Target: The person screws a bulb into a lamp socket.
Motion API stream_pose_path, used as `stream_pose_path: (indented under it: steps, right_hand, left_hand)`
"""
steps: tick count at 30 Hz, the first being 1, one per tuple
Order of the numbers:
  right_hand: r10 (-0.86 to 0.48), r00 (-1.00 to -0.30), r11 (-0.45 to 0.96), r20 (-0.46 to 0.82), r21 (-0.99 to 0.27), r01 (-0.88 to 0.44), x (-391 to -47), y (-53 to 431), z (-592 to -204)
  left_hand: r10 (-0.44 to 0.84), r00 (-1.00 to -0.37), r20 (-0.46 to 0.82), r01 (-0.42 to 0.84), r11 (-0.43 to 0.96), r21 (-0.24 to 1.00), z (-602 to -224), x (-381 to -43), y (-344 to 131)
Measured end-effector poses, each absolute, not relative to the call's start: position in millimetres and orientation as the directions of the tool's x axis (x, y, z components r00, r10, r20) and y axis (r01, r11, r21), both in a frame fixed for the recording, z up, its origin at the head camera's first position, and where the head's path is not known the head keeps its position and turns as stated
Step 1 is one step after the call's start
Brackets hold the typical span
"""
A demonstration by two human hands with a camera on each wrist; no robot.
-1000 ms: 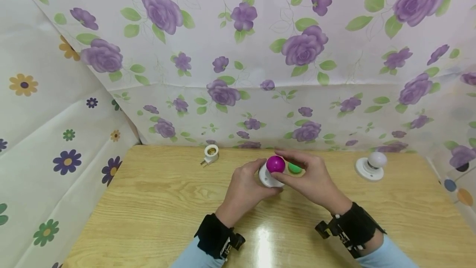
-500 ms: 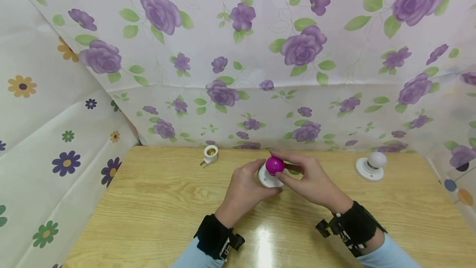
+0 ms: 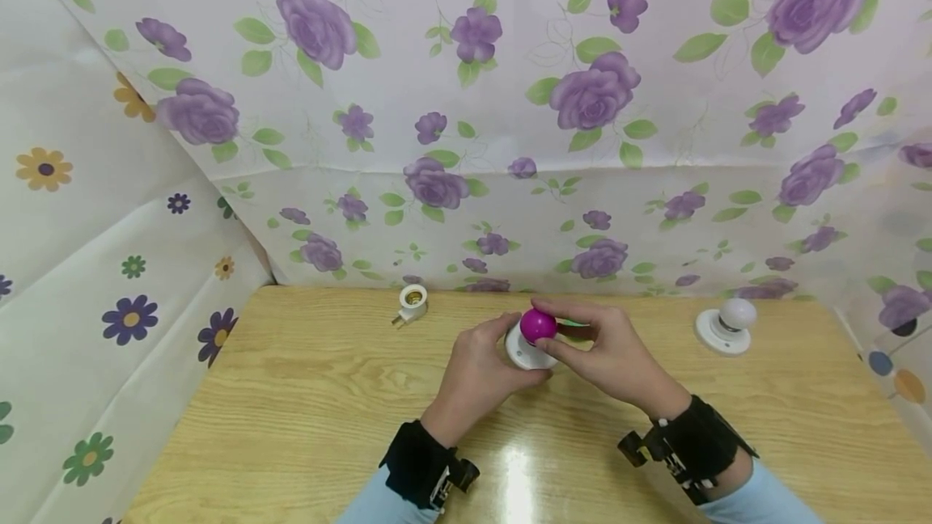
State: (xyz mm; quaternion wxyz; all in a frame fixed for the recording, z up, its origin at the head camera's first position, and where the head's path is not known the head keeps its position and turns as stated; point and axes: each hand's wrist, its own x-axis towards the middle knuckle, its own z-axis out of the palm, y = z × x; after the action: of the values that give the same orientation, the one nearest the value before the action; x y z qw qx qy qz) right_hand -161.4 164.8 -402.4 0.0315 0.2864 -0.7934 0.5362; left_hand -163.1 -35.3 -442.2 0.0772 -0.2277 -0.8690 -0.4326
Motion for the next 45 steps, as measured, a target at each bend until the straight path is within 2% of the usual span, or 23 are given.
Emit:
stream_pose_path:
  steps: [9, 16, 20, 27, 32, 38, 45]
  right_hand:
    - [-0.349, -0.860, 0.295, 0.372, -0.827, -0.478, -156.3, 160.5, -399.4]
    - [-0.278, -0.854, 0.276, 0.441, -0.814, -0.510, -146.7, 151.7, -381.4]
    - [-0.315, -0.847, 0.278, 0.427, -0.812, -0.513, -145.3, 153.0, -373.7]
    - [-0.437, -0.838, 0.292, 0.326, -0.830, -0.475, -147.0, 157.9, -367.9]
    - [-0.483, -0.818, 0.274, 0.313, -0.834, -0.480, -148.4, 159.0, -369.1]
    - [-0.484, -0.821, 0.254, 0.301, -0.850, -0.461, -148.7, 159.5, -370.3]
    - [-0.422, -0.846, 0.278, 0.326, -0.842, -0.462, -147.3, 157.8, -372.5]
  left_hand:
    - [0.322, -0.887, 0.331, 0.459, 0.535, 0.709, -443.8, -161.4, -33.5]
    - [0.311, -0.895, 0.319, 0.444, 0.555, 0.704, -441.4, -160.7, -32.0]
    - [0.316, -0.893, 0.319, 0.447, 0.547, 0.708, -439.4, -160.4, -32.1]
    - [0.324, -0.886, 0.331, 0.460, 0.538, 0.706, -439.2, -160.4, -32.9]
    - [0.330, -0.882, 0.336, 0.467, 0.527, 0.710, -440.4, -160.4, -32.7]
    - [0.333, -0.875, 0.352, 0.482, 0.522, 0.704, -441.2, -160.6, -32.6]
    - [0.325, -0.873, 0.363, 0.486, 0.527, 0.697, -442.9, -160.8, -32.0]
